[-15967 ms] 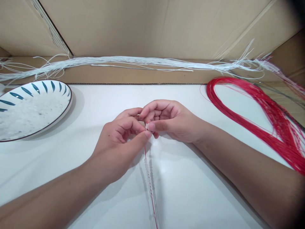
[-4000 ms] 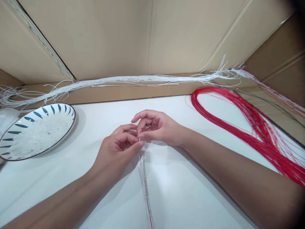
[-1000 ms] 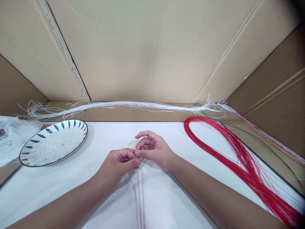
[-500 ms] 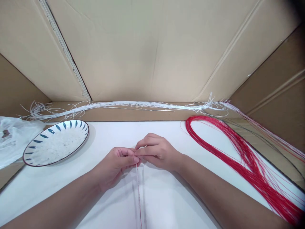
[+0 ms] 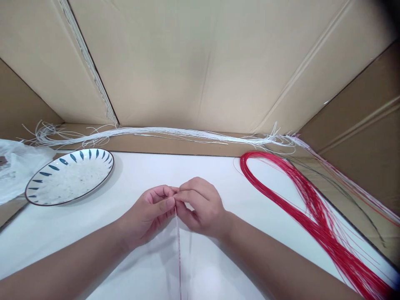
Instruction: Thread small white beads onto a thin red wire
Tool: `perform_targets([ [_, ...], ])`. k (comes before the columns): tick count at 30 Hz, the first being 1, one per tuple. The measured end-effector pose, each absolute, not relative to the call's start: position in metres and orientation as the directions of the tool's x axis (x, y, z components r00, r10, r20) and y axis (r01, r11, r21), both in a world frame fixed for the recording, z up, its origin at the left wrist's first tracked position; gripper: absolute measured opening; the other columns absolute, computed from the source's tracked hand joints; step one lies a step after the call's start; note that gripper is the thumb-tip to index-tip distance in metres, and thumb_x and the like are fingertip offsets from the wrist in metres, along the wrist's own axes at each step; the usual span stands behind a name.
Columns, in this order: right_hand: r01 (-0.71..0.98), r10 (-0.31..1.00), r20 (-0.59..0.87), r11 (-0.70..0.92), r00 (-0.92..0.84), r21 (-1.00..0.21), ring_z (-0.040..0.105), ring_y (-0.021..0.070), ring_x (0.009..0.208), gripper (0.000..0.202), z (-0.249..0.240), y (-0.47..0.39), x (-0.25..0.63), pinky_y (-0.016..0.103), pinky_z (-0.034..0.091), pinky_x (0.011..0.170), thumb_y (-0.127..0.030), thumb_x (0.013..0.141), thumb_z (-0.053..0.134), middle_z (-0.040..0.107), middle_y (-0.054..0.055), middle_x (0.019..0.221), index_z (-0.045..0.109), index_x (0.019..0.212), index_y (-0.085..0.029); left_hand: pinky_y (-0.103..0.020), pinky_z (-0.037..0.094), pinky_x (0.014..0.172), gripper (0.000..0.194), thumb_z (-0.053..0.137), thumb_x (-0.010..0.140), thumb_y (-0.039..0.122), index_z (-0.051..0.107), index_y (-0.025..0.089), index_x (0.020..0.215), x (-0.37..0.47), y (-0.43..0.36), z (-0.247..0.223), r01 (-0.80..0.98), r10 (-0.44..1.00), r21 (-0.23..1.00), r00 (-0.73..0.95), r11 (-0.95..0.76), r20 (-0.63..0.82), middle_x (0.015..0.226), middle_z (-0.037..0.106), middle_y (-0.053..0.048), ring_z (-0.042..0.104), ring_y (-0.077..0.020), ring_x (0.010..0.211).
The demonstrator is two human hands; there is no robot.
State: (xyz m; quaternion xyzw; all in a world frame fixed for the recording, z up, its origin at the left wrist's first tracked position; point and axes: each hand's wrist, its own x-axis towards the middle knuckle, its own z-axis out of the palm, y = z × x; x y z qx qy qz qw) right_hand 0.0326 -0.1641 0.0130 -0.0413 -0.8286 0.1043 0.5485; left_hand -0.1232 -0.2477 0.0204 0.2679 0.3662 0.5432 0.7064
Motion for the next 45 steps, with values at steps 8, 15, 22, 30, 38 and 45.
perform_targets([
  [8, 0.047, 0.134, 0.925, 0.991, -0.357, -0.125, 0.058, 0.0162, 0.062, 0.018, 0.017, -0.177, 0.03, 0.034, 0.044, 0.061, -0.005, 0.087, 0.057, 0.068, 0.002, 0.073, 0.056, 0.089, -0.023, -0.023, 0.052, 0.067, 0.035, 0.092, 0.074, 0.042, 0.071, 0.017, 0.085, -0.114, -0.254, 0.022, -0.594, 0.942, 0.73, 0.212, 0.337, -0.262, 0.072, 0.069, -0.001, 0.064, -0.0123, 0.068],
  [15, 0.323, 0.323, 0.905, 0.918, -0.276, -0.229, 0.061, 0.0162, 0.069, 0.016, 0.01, -0.129, 0.038, 0.042, 0.041, 0.088, -0.009, 0.089, 0.059, 0.067, 0.0, 0.071, 0.055, 0.079, -0.021, -0.03, 0.058, 0.078, 0.041, 0.08, 0.084, 0.054, 0.073, 0.017, 0.1, -0.11, -0.255, 0.018, -0.539, 0.913, 0.745, 0.137, 0.394, -0.385, 0.097, 0.077, -0.008, 0.073, -0.0179, 0.081],
  [22, 0.427, 0.514, 0.835, 0.811, -0.197, -0.399, 0.061, 0.0197, 0.08, 0.013, 0.006, -0.119, 0.039, 0.044, 0.034, 0.095, -0.016, 0.092, 0.057, 0.069, 0.001, 0.076, 0.059, 0.08, -0.021, -0.025, 0.051, 0.058, 0.039, 0.096, 0.067, 0.038, 0.075, 0.015, 0.09, -0.099, -0.269, 0.013, -0.412, 0.86, 0.756, 0.207, 0.509, -0.467, 0.083, 0.08, -0.011, 0.075, -0.0198, 0.071],
  [30, -0.024, 0.925, 0.185, 0.187, -0.332, -0.982, 0.062, 0.026, 0.104, 0.033, 0.008, -0.136, 0.029, 0.041, 0.047, 0.094, -0.044, 0.091, 0.06, 0.073, 0.012, 0.117, 0.07, 0.109, -0.018, -0.023, 0.048, 0.061, 0.038, 0.094, 0.066, 0.042, 0.075, 0.016, 0.084, -0.108, -0.259, 0.016, -0.337, 0.906, 0.87, -0.094, 0.361, -0.412, 0.072, 0.077, -0.006, 0.067, -0.014, 0.063],
  [38, -0.069, 0.642, -0.074, -0.195, -0.763, -0.978, 0.055, 0.014, 0.059, 0.043, 0.017, -0.153, 0.024, 0.03, 0.044, 0.062, -0.059, 0.079, 0.077, 0.068, 0.002, 0.064, 0.074, 0.071, -0.017, -0.025, 0.037, 0.05, 0.036, 0.09, 0.07, 0.044, 0.071, 0.016, 0.08, -0.109, -0.258, 0.008, -0.143, 0.931, 0.924, -0.039, 0.354, -0.363, 0.061, 0.071, -0.002, 0.054, -0.0109, 0.046],
  [45, -0.272, 0.772, -0.024, -0.252, -0.635, -0.929, 0.058, 0.0167, 0.076, 0.046, 0.014, -0.145, 0.025, 0.033, 0.046, 0.081, -0.061, 0.078, 0.081, 0.079, 0.01, 0.081, 0.078, 0.075, -0.016, -0.025, 0.036, 0.051, 0.039, 0.091, 0.068, 0.046, 0.069, 0.017, 0.083, -0.105, -0.258, 0.014, -0.07, 0.931, 0.929, 0.019, 0.364, -0.364, 0.057, 0.067, 0.001, 0.051, -0.0106, 0.048],
])
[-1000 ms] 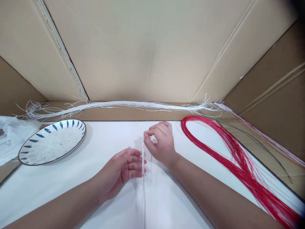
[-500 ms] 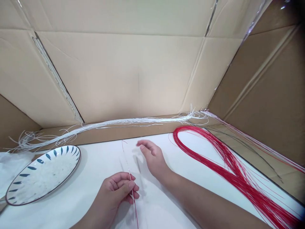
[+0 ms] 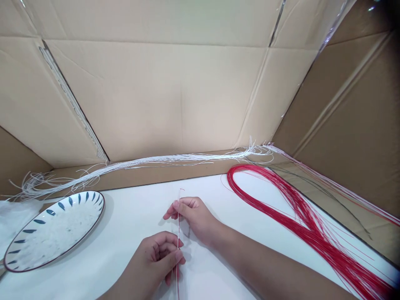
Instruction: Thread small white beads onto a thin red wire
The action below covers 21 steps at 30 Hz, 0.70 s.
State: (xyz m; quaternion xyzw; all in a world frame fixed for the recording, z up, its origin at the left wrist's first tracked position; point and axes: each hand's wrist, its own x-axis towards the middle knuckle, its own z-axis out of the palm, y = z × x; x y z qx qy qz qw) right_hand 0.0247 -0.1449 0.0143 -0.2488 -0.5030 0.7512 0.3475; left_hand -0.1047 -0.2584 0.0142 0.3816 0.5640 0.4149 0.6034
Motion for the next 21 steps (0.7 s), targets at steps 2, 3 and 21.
perform_targets([
  [2, -0.309, 0.795, -0.02, -0.258, -0.606, -0.915, 0.056, 0.0157, 0.073, 0.046, 0.012, -0.143, 0.024, 0.032, 0.046, 0.078, -0.061, 0.078, 0.081, 0.079, 0.01, 0.082, 0.077, 0.076, -0.015, -0.025, 0.039, 0.054, 0.047, 0.093, 0.066, 0.046, 0.068, 0.019, 0.094, -0.106, -0.257, 0.01, -0.137, 0.939, 0.929, 0.014, 0.343, -0.345, 0.068, 0.073, -0.001, 0.059, -0.0135, 0.056],
  [3, -0.329, 0.807, -0.019, -0.262, -0.591, -0.907, 0.055, 0.0152, 0.073, 0.047, 0.011, -0.142, 0.024, 0.032, 0.046, 0.078, -0.062, 0.077, 0.081, 0.079, 0.01, 0.084, 0.077, 0.077, -0.015, -0.025, 0.041, 0.056, 0.049, 0.093, 0.067, 0.045, 0.066, 0.02, 0.099, -0.107, -0.257, 0.009, -0.169, 0.941, 0.927, 0.006, 0.335, -0.338, 0.072, 0.074, -0.002, 0.062, -0.0144, 0.06],
  [21, -0.194, 0.517, -0.122, -0.515, -0.847, -0.835, 0.068, 0.0165, 0.061, 0.038, 0.006, -0.149, 0.022, 0.034, 0.052, 0.068, -0.032, 0.054, 0.1, 0.077, 0.006, 0.078, 0.071, 0.068, -0.012, -0.031, 0.043, 0.069, 0.059, 0.073, 0.084, 0.051, 0.021, 0.026, 0.071, -0.118, -0.262, 0.02, 0.209, 0.926, 0.948, -0.344, 0.24, -0.159, 0.062, 0.063, 0.002, 0.056, -0.0192, 0.069],
])
